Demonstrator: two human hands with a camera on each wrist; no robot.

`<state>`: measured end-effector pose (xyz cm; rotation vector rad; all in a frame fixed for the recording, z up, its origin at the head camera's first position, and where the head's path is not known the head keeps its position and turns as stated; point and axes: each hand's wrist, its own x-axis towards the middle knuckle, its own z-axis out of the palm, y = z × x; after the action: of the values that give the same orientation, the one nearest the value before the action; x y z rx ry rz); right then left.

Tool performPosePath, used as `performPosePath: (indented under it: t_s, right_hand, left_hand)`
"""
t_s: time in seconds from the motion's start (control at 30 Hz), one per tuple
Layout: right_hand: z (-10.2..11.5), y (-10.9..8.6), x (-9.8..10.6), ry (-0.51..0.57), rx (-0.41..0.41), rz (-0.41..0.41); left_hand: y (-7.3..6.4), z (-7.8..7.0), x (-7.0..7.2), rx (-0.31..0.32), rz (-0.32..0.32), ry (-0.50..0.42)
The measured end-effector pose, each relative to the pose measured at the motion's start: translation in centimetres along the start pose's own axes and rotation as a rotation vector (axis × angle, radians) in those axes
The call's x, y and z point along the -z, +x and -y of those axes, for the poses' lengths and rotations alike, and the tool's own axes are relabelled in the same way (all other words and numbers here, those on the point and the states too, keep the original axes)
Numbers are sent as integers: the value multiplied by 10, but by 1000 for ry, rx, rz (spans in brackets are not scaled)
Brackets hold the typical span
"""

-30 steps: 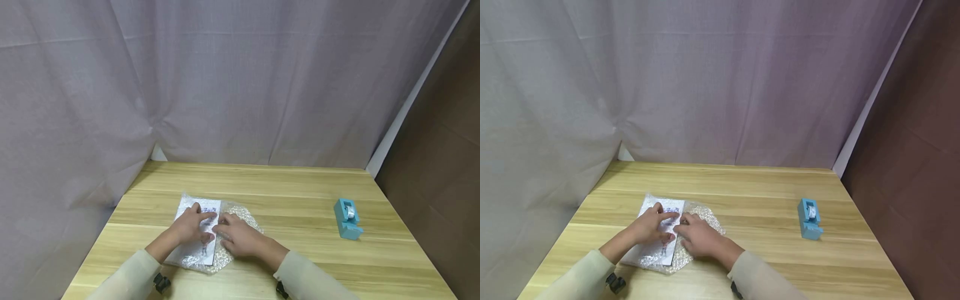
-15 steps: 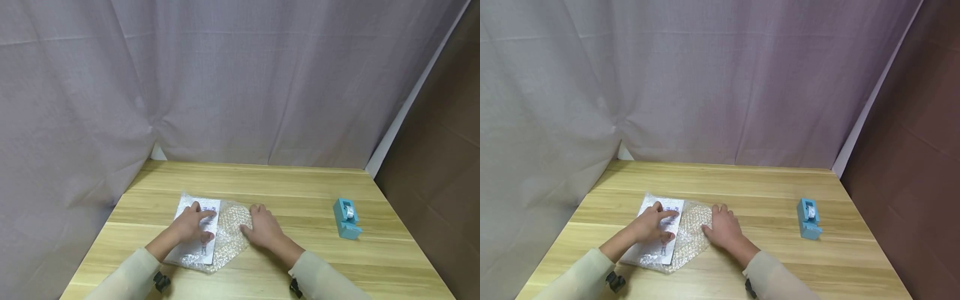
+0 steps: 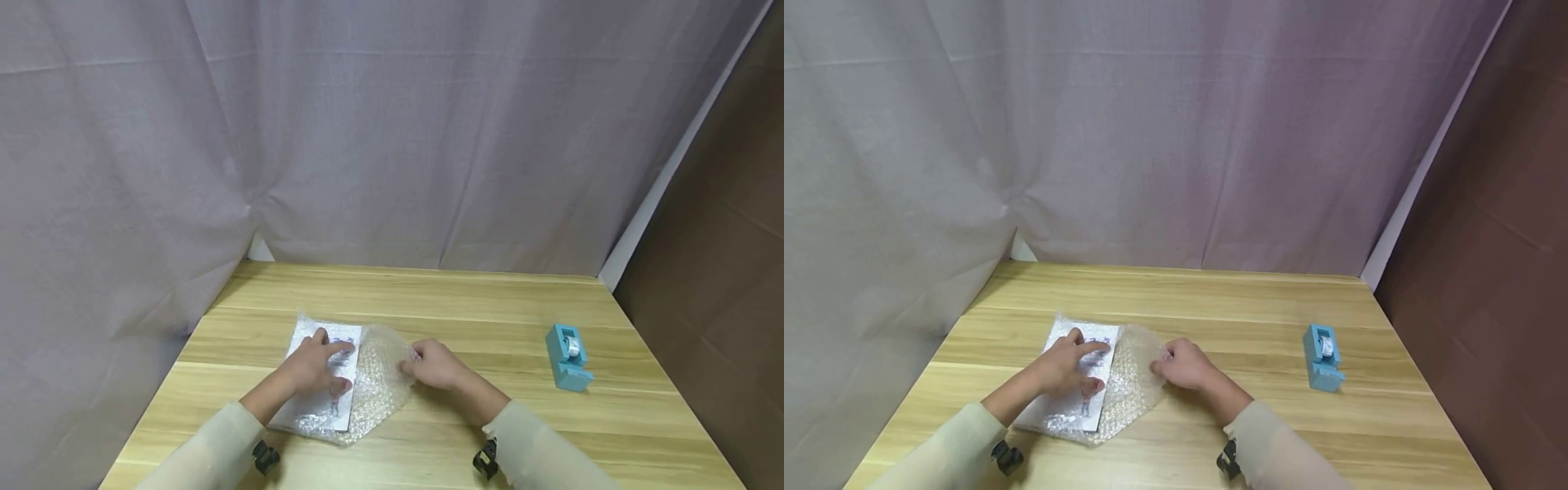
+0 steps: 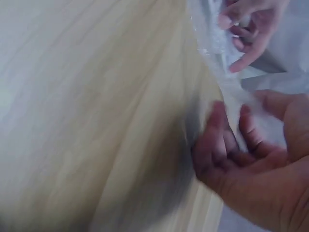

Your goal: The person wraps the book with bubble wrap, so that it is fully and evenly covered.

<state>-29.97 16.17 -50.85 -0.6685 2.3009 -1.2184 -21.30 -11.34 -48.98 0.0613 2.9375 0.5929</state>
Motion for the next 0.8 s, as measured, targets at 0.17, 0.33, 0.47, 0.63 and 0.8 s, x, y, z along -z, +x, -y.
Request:
performPosePath:
  t_s: [0.17,0.33,0.47,0.63,0.8]
  right_hand:
    - [8,5,-2,305,55,132]
    - [15,8,-10,535,73,256]
    - [21,8,-18,629,45,290]
    - [26,11,-27,677,31,273]
    - [31,12,-36,690,37,263]
  left_hand:
    - [1,-1,0,-2,2,-4]
    - [3,-3,0,14,10,-5]
    - [4,-3,-1,21,12,1]
    - [3,-3,-1,19,11,-12]
    - [3,-1,-1,18,3,-12]
